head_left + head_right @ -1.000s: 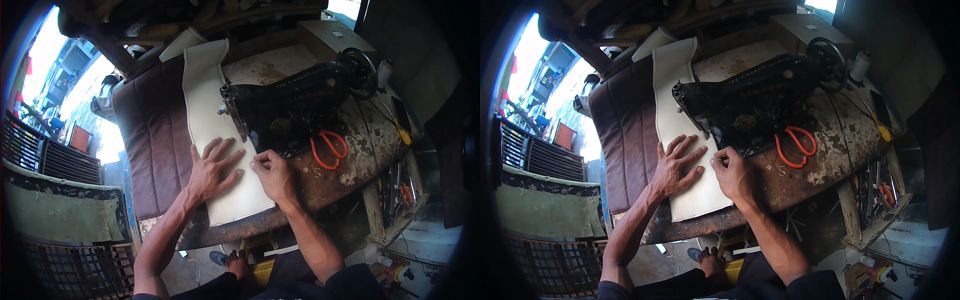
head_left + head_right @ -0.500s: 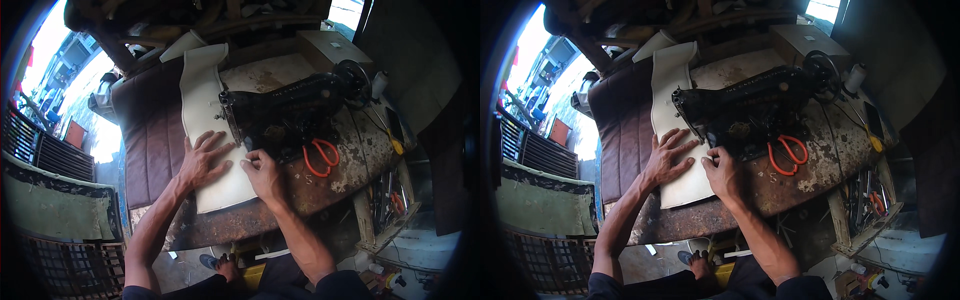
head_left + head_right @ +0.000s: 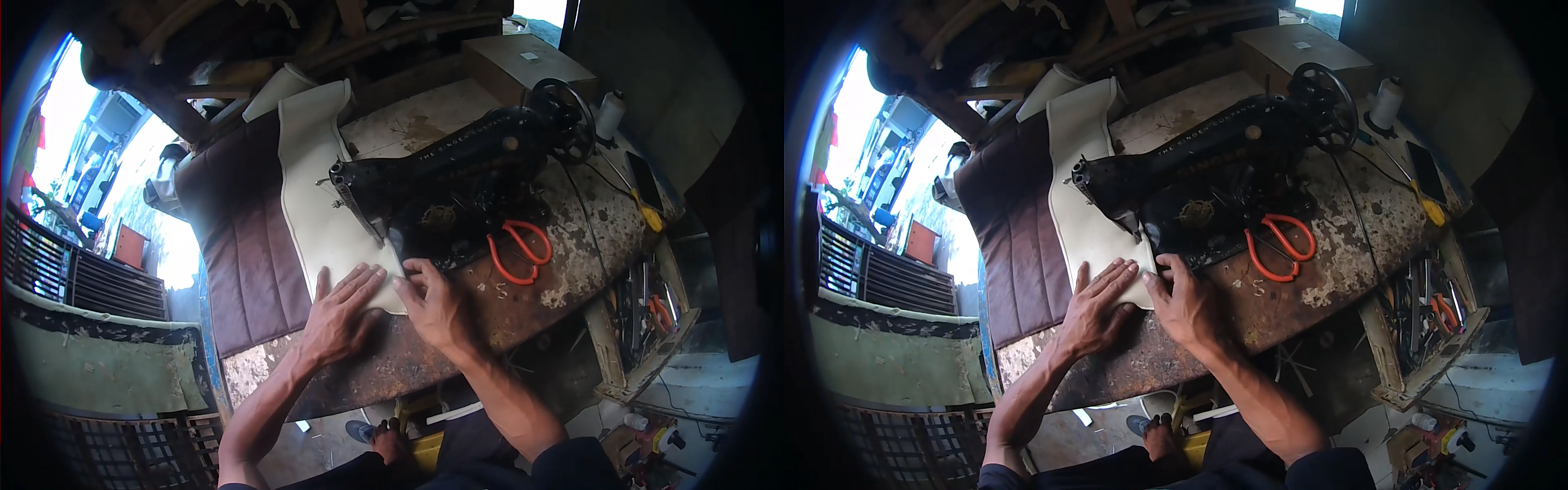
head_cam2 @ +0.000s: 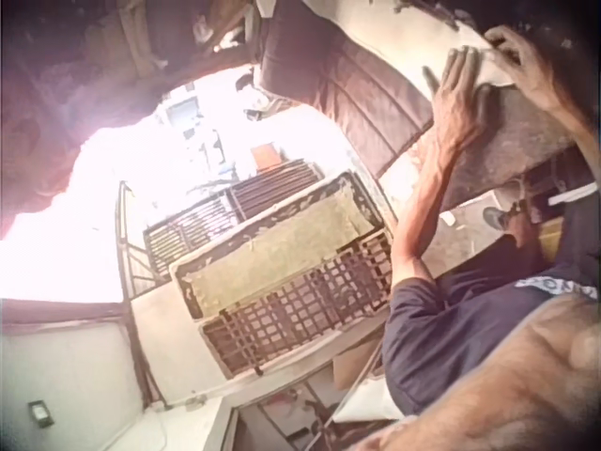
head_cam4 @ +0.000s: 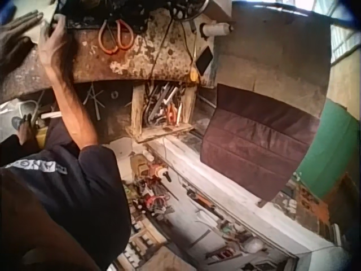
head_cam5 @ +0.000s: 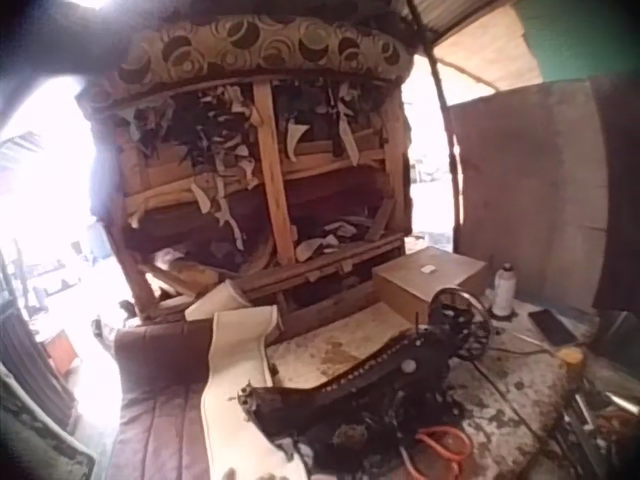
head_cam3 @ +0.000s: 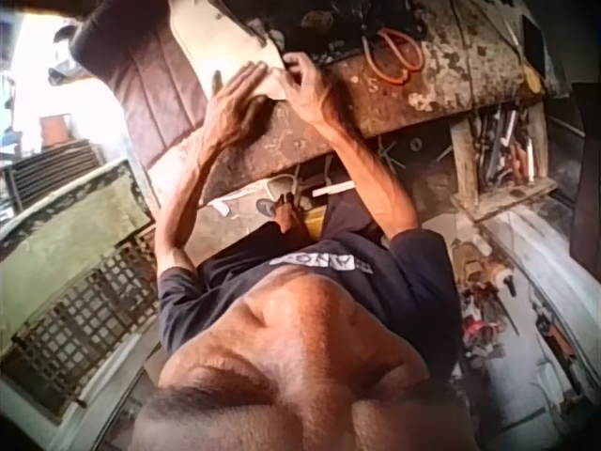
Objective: The person sews a white fabric strip onto a brown quilted upholstery panel using a sewing machine and trims the excess material with shears.
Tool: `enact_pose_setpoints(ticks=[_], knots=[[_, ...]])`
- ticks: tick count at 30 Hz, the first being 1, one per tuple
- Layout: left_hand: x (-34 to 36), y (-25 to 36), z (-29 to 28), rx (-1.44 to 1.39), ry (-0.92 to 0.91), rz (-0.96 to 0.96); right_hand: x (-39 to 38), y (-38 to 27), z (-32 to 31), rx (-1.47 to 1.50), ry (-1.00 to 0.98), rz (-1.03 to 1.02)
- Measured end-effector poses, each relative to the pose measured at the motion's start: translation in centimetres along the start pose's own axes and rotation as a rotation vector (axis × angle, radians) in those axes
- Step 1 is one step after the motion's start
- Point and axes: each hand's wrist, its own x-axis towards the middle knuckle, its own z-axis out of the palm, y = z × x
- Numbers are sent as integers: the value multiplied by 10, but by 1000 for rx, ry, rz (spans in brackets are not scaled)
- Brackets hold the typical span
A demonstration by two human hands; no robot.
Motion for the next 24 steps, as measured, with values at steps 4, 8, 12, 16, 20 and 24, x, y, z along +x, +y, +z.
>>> enact_pose_setpoints(ticks=[4, 8, 12, 16, 20, 24], knots=[[3, -10, -5, -299, 59, -105, -22, 7, -16, -70, 156, -242], [10, -10, -17, -363, -16, -128, -20, 8, -17, -36, 172, -255], [9, 0, -8, -102, -96, 2, -19, 13, -14, -43, 165, -290], [1, -7, 2, 90, -96, 94, -30, 6, -10, -334, 70, -518], [0, -13, 6, 128, -56, 123, -34, 10, -4, -568, 20, -576], [2, -19, 7, 139, -73, 135, -34, 11, -5, -579, 29, -588]])
